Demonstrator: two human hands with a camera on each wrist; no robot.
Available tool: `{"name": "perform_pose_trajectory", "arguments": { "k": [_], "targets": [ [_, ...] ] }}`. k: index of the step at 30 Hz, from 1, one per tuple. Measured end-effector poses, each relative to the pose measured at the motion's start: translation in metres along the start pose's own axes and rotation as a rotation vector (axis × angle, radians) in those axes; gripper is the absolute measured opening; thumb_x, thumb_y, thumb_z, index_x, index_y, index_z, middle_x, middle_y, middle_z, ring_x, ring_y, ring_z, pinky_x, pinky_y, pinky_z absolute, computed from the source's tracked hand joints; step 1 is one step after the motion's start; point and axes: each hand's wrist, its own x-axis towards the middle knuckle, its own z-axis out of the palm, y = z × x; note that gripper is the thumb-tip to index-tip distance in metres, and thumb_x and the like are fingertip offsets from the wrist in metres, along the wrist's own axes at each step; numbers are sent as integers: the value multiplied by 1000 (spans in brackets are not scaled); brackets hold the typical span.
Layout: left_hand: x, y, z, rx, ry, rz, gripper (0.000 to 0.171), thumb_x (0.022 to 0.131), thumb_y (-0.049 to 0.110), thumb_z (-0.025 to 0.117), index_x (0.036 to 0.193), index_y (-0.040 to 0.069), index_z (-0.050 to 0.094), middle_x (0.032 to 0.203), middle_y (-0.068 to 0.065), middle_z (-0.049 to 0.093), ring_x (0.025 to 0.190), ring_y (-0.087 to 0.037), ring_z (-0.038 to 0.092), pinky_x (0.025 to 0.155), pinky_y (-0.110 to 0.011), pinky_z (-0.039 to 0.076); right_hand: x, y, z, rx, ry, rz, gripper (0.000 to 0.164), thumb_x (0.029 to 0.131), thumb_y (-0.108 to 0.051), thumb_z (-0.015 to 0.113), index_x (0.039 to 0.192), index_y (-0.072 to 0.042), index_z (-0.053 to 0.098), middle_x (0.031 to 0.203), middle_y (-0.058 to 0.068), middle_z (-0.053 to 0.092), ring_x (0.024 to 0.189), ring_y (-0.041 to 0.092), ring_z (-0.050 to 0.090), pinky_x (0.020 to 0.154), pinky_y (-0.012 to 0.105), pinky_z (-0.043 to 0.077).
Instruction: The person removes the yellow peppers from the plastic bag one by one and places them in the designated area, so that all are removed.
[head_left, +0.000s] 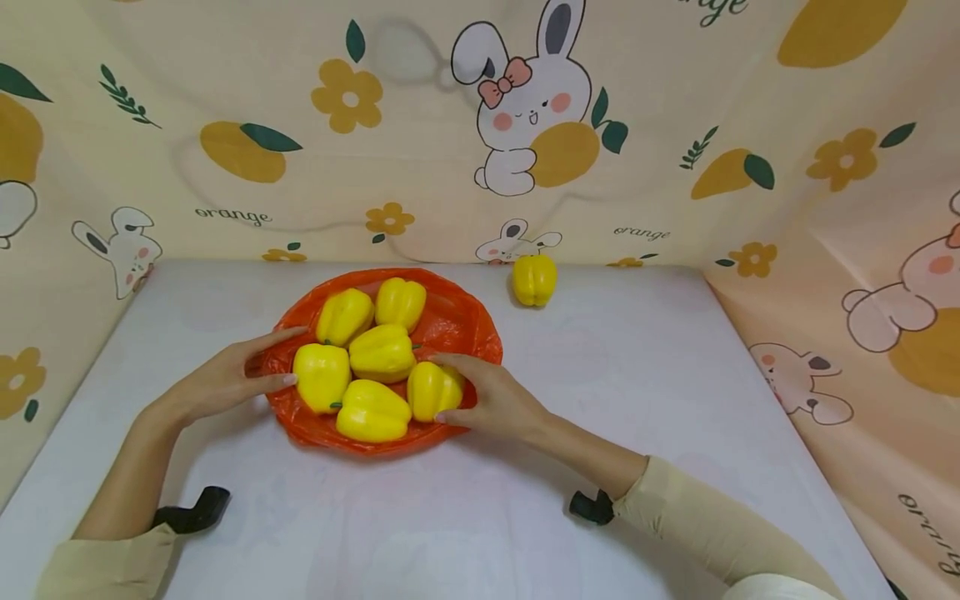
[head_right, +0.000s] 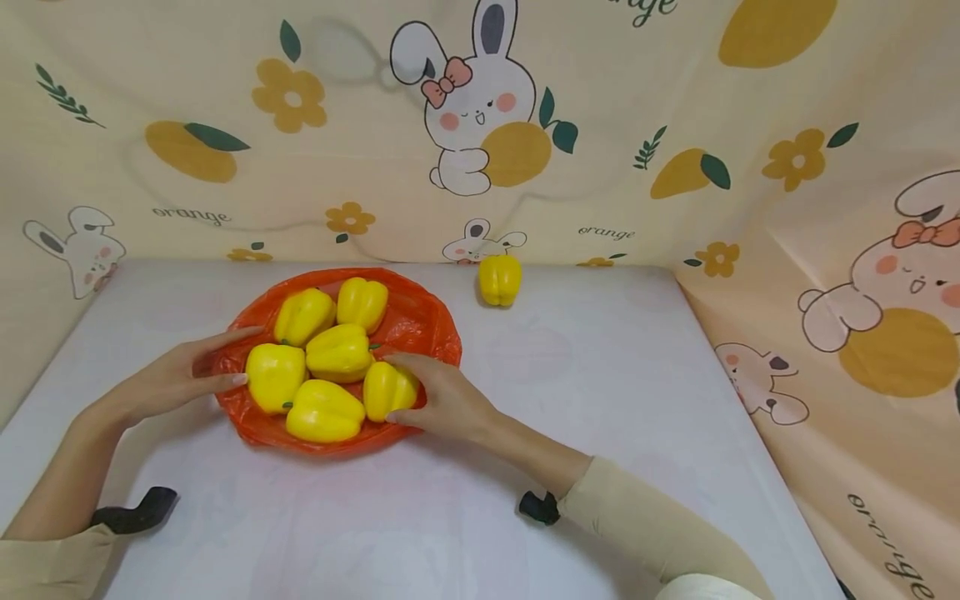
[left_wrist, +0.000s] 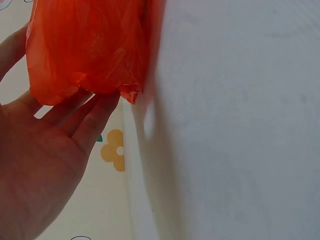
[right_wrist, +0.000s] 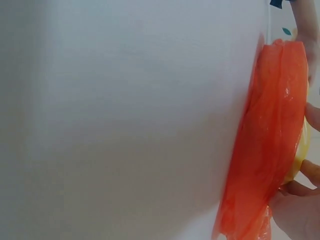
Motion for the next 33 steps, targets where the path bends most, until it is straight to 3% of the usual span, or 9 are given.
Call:
{"name": "perform_pose_trajectory", "arguments": {
  "k": [4,11,23,33],
  "targets": [
    [0,1,1,9,-6,-14,73,94,37,67,156,21,33,157,-27,26,141,-52,22,105,-76,23,3,0,2,-22,-27,-8,77,83,-28,83,149,-19,45,149,-8,47,135,10,43,107,34,43],
    [-2,0,0,15,-4,-2,73,93,35,68,156,20,34,156,-28,28,140,-51,23,105,-76,23,8,-3,6,-74,-70,39,83,83,-36,81,154,-33,37,158,-2,36,144,19,32,107,46,43],
    [2,0,2,16,4,13,72,93,38,67,155,22,35,156,-27,29,141,-51,24,106,-75,22,10,-5,8,-45,-17,52,77,81,-27,84,148,-27,47,147,-5,47,133,14,43,104,36,47],
    [3,2,0,15,2,3,72,94,35,68,156,21,34,156,-28,28,140,-51,24,106,-75,23,9,-11,1,3,7,62,75,78,-24,86,145,-25,53,142,-5,51,130,14,44,102,37,48]
  ]
}}
